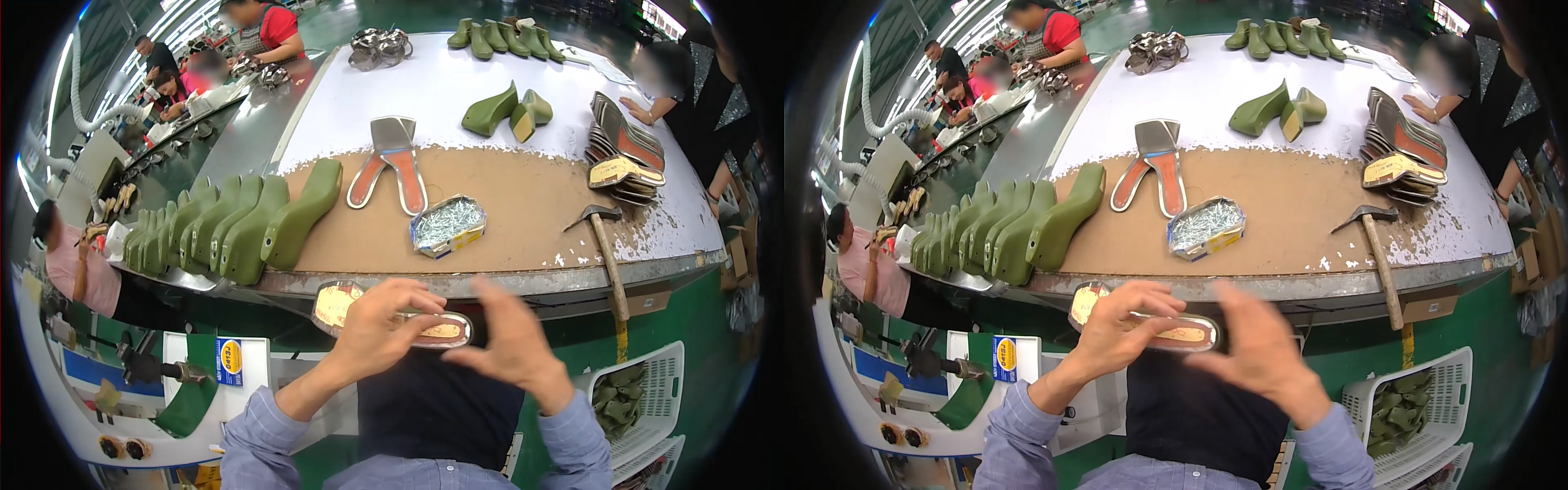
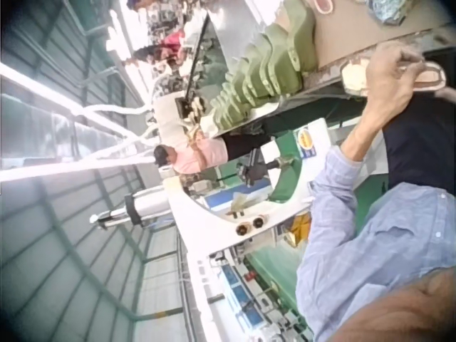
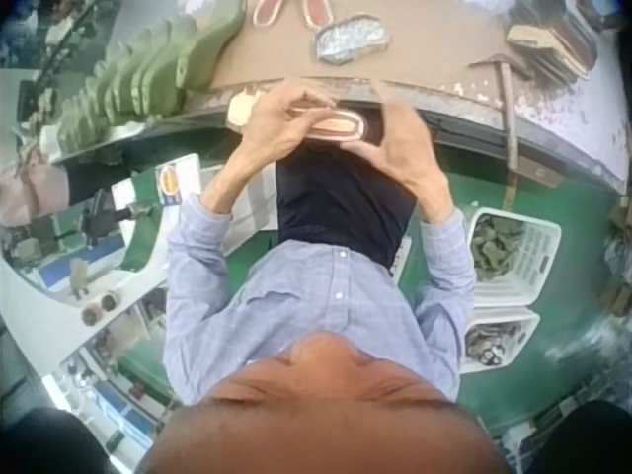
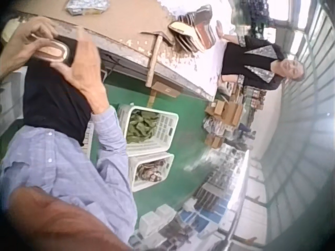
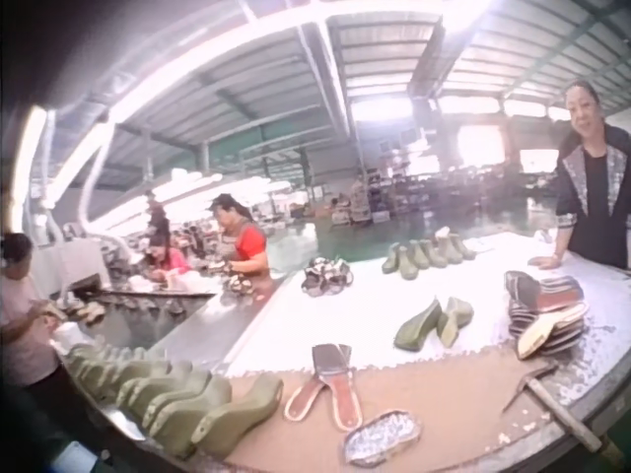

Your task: The person assembles green rubber shoes by inserting a sole into the shoe upper and securing it with a hammer and nails. They repeatedly pick up a shoe, place a sole inside, and hammer nails into the heel area to fasten the components together.

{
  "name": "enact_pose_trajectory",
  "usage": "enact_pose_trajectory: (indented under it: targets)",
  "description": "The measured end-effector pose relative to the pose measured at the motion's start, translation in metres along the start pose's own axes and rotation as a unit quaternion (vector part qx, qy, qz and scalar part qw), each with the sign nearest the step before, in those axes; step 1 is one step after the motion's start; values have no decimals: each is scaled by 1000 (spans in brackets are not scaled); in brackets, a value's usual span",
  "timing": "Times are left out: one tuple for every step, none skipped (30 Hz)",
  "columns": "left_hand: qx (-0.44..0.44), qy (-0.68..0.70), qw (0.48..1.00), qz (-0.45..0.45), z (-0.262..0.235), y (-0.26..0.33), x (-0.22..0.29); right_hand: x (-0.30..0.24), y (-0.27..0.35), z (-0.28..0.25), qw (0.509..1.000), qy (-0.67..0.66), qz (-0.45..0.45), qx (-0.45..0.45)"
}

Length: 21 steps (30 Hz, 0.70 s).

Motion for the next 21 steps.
enact_pose_trajectory:
  targets:
    - [-27, -39, 999, -22, 2, -4, 6, 20, 7, -17, 995, 68, 52, 48]
    - [-51, -63, 996, -41, 5, -7, 9, 44, 14, -34, 981, 131, 103, 95]
    - [-77, -87, 992, -59, 7, -10, 12, 70, 17, -51, 964, 196, 121, 134]
    - [-105, -109, 986, -73, 10, -13, 12, 98, 22, -69, 939, 262, 141, 175]
    - [-102, -104, 985, -91, 8, -13, 17, 124, 27, -83, 917, 318, 159, 180]
    - [-110, -120, 984, -75, 8, -13, 17, 147, 35, -94, 890, 377, 182, 182]
    - [-118, -136, 982, -61, 9, -12, 15, 162, 40, -100, 892, 378, 202, 145]
    - [-126, -151, 979, -46, 11, -12, 12, 176, 43, -106, 892, 379, 222, 109]
    - [-131, -150, 978, -59, 12, -12, 10, 183, 44, -108, 891, 377, 241, 72]
    - [-135, -149, 977, -72, 14, -13, 8, 183, 40, -111, 888, 369, 271, 43]
    - [-140, -148, 975, -85, 15, -13, 7, 179, 34, -116, 883, 361, 300, 14]
    - [-148, -151, 972, -103, 15, -14, 7, 176, 28, -121, 877, 354, 326, -11]
    - [-156, -153, 968, -120, 15, -14, 7, 173, 27, -123, 888, 332, 320, 2]
    - [-164, -156, 964, -137, 14, -14, 7, 175, 32, -121, 919, 298, 247, 68]
    - [-165, -154, 967, -120, 14, -19, 8, 178, 37, -120, 938, 270, 167, 137]
    - [-163, -156, 967, -116, 13, -17, 10, 171, 39, -115, 950, 230, 80, 194]
    - [-162, -157, 968, -112, 13, -16, 11, 156, 51, -108, 959, 146, 123, 211]
    - [-160, -160, 968, -107, 13, -15, 11, 131, 59, -103, 957, 62, 160, 233]
    - [-160, -165, 968, -103, 13, -14, 10, 104, 72, -97, 945, -59, 235, 219]
    - [-166, -168, 967, -93, 14, -16, 10, 82, 86, -96, 911, -176, 309, 208]
    - [-165, -166, 968, -93, 14, -15, 10, 62, 91, -96, 915, -178, 325, 161]
Point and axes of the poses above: each hand's wrist, its own y-axis away from the middle knuckle, its own z-axis out of the palm, x = y × z, the point moved 1 cm from there along -y, towards the middle knuckle, and after that the axes turned 9 degrees about z, right-handed, at the moved point
